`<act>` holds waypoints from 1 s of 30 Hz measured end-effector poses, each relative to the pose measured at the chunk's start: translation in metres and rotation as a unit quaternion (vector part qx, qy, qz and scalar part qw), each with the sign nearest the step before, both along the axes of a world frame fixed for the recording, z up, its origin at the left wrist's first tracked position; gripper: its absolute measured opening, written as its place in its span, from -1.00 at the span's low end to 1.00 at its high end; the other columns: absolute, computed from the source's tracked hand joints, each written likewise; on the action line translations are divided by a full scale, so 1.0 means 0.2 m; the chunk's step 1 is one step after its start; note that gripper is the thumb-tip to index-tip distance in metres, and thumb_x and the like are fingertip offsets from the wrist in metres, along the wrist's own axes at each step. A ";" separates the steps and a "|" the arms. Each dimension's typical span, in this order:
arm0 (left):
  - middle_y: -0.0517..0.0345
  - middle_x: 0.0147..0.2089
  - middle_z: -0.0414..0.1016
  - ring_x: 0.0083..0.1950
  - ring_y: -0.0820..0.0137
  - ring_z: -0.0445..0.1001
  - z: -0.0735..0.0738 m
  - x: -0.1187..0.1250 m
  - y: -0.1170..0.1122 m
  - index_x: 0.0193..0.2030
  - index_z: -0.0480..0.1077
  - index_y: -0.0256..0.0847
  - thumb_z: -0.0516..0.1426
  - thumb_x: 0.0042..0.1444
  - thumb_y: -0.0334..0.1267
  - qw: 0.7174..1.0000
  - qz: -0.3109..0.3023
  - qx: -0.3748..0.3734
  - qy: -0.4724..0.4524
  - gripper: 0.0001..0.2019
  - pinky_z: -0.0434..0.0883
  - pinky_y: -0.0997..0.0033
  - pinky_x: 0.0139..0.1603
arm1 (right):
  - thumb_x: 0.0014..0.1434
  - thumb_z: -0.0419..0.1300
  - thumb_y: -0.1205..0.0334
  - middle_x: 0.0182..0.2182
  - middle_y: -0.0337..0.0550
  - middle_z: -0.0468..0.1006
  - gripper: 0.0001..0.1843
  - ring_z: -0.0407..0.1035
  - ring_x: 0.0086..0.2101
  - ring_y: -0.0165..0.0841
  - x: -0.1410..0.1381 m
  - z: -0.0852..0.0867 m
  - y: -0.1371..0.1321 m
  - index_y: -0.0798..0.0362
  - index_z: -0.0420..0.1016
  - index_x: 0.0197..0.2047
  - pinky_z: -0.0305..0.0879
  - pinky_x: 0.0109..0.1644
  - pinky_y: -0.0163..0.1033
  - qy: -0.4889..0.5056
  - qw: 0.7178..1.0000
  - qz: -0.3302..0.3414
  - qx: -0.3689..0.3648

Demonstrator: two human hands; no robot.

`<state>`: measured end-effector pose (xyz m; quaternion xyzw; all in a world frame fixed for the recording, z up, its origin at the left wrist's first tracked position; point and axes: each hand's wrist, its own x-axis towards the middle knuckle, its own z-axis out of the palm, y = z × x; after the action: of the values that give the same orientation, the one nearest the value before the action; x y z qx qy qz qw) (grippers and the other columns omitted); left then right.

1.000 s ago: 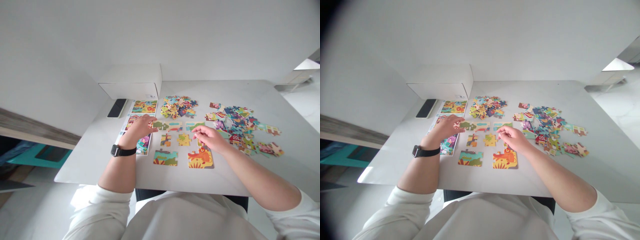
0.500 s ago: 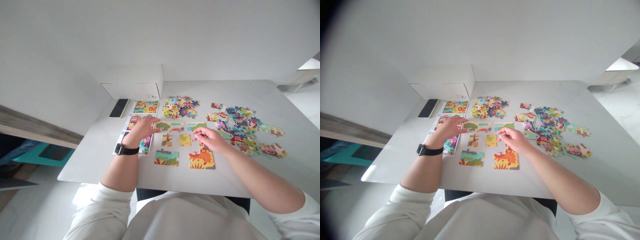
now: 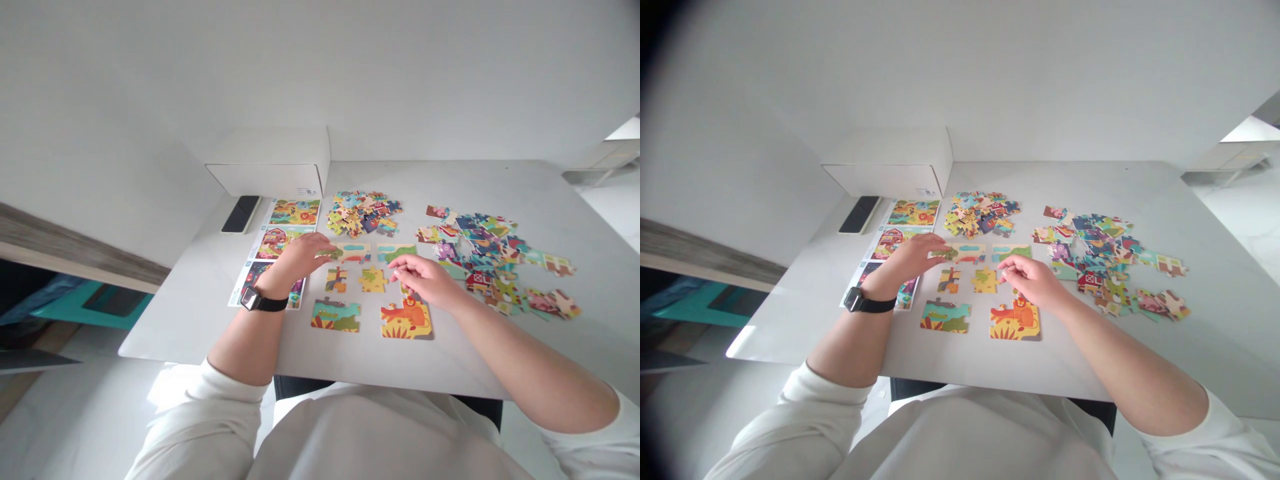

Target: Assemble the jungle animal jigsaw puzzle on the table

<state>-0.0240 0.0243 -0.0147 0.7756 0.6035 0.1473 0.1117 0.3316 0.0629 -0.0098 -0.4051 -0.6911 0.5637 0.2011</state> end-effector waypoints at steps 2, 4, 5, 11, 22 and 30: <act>0.06 0.27 0.63 0.27 0.12 0.58 -0.01 -0.01 0.00 0.16 0.69 0.07 0.22 0.38 -0.12 1.000 0.002 0.000 -0.002 -0.70 0.47 0.08 0.39 | 0.33 0.33 -0.09 -0.19 -0.11 0.73 -0.67 0.45 -0.40 -0.36 0.00 0.00 0.00 -0.07 0.61 0.01 0.46 -0.40 -0.27 -0.001 1.000 0.000 0.000; 0.05 0.26 0.64 0.28 0.12 0.58 -0.01 -0.02 0.00 0.14 0.70 0.04 0.23 0.38 -0.12 1.000 -0.001 0.005 -0.008 -0.71 0.47 0.08 0.40 | 0.33 0.33 -0.09 -0.20 -0.10 0.73 -0.67 0.45 -0.40 -0.35 0.00 0.00 0.00 -0.06 0.61 0.01 0.46 -0.41 -0.27 -0.002 1.000 0.000 0.001; 0.05 0.26 0.64 0.28 0.12 0.58 -0.01 -0.02 0.00 0.13 0.70 0.03 0.23 0.38 -0.13 1.000 -0.002 0.007 -0.011 -0.72 0.47 0.09 0.40 | 0.33 0.33 -0.08 -0.20 -0.10 0.72 -0.67 0.45 -0.41 -0.35 0.00 0.00 0.00 -0.06 0.61 0.02 0.45 -0.41 -0.27 -0.001 1.000 0.001 0.001; 0.06 0.25 0.66 0.27 0.14 0.59 0.00 -0.02 0.00 0.08 0.71 0.02 0.24 0.36 -0.15 1.000 0.003 0.005 -0.018 -0.75 0.48 0.10 0.39 | 0.33 0.32 -0.06 -0.20 -0.10 0.72 -0.68 0.46 -0.40 -0.36 0.00 0.00 0.00 -0.05 0.60 0.03 0.46 -0.40 -0.28 0.000 1.000 0.005 0.003; 0.07 0.31 0.61 0.30 0.14 0.57 -0.01 -0.02 0.00 0.07 0.73 0.05 0.22 0.39 -0.15 1.000 0.006 -0.003 -0.009 -0.75 0.46 0.08 0.42 | 0.36 0.30 -0.06 -0.19 -0.10 0.73 -0.69 0.51 -0.37 -0.33 0.01 -0.01 0.01 -0.07 0.61 0.03 0.48 -0.38 -0.26 -0.010 1.000 0.006 0.015; 0.00 0.32 0.62 0.34 0.10 0.56 0.01 -0.03 -0.02 0.30 0.58 -0.05 0.28 0.32 -0.19 1.000 0.021 0.002 -0.022 -0.58 0.44 0.07 0.45 | 0.42 0.25 -0.08 -0.14 -0.05 0.76 -0.68 0.62 -0.21 -0.19 0.13 -0.02 0.12 -0.07 0.61 0.06 0.53 -0.13 -0.11 -0.029 0.990 -0.030 0.132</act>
<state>-0.0290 0.0208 -0.0126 0.7592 0.6171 0.1681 0.1207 0.3569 0.0867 -0.0135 -0.4121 -0.7524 0.4493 0.2493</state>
